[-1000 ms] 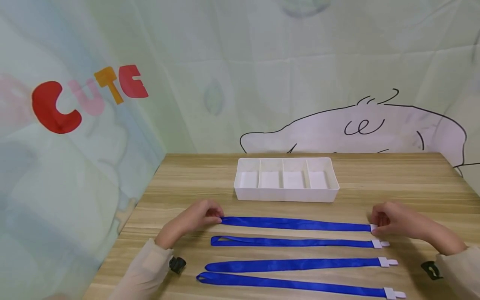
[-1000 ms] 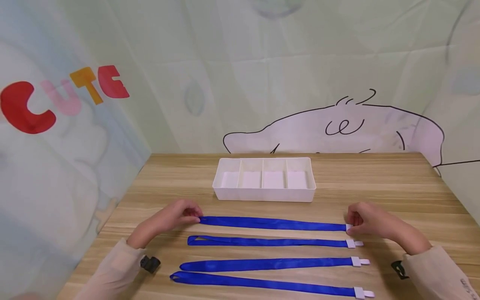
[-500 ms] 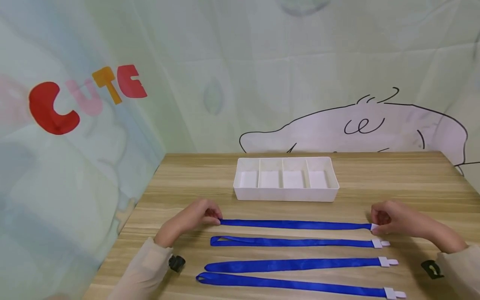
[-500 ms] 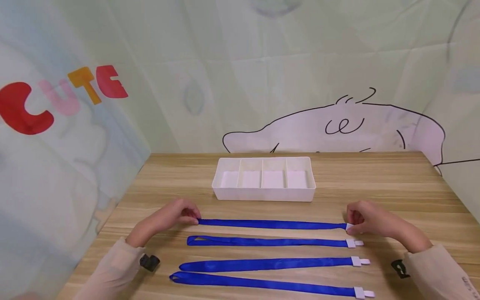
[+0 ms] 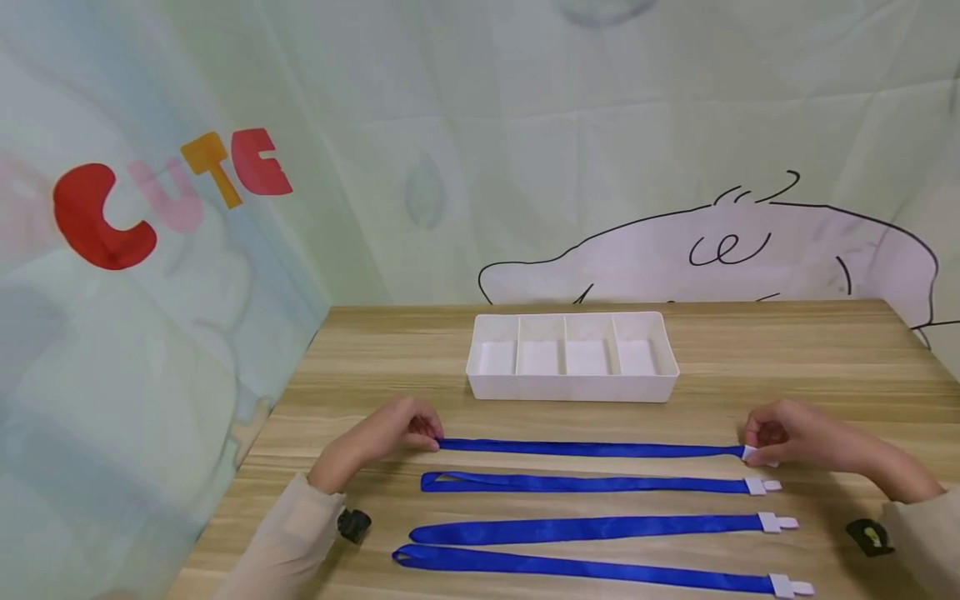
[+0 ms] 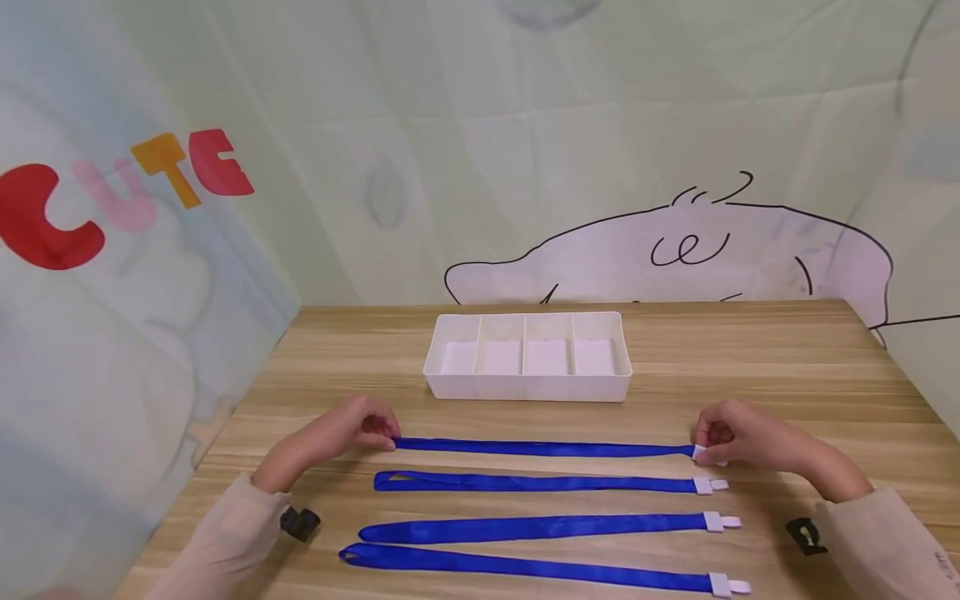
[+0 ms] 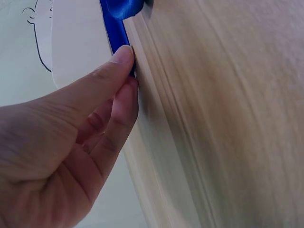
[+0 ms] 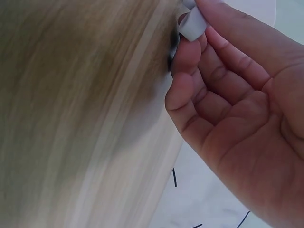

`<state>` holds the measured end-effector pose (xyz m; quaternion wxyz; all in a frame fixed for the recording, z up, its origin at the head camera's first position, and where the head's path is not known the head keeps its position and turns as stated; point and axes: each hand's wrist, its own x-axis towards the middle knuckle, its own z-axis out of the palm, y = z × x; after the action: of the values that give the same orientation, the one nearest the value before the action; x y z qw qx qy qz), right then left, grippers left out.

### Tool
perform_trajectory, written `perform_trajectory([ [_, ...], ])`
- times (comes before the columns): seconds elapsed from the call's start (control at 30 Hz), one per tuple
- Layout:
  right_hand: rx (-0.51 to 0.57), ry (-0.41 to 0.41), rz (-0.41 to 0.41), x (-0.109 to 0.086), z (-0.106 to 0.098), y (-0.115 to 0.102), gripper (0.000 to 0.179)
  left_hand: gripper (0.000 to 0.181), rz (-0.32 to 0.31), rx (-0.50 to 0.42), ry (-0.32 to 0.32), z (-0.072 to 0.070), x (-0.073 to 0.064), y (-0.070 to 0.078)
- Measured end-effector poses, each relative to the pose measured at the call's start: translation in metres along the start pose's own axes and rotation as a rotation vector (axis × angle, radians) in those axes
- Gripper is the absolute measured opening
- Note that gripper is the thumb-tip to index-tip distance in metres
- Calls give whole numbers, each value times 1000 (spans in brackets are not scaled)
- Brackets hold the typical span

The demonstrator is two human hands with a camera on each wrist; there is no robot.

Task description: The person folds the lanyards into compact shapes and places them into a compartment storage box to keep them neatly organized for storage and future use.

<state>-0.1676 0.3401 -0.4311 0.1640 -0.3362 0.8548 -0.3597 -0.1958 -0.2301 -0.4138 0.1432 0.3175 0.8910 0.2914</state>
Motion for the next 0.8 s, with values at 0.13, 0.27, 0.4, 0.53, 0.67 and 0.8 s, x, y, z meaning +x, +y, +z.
perform_trajectory([
  [0.13, 13, -4, -16, -1, 0, 2, 8, 5, -7, -13, -13, -1, 0, 0],
  [0.27, -1, 6, -35, -2, -1, 4, 10, 6, -14, -13, -21, -2, 1, 1],
  [0.4, -8, 10, -32, -3, -2, 4, 10, 4, -28, 11, -19, -2, 1, 1],
  [0.53, -4, 13, -20, -3, -3, 3, 10, 7, -34, 44, -13, -1, 1, 2],
  [0.67, -2, 18, -28, -4, -2, 3, 11, 9, -29, 62, -8, 0, 2, 2],
  [0.8, 24, 12, -41, -4, -3, 3, 11, 9, -25, 60, -6, -1, 0, 2],
])
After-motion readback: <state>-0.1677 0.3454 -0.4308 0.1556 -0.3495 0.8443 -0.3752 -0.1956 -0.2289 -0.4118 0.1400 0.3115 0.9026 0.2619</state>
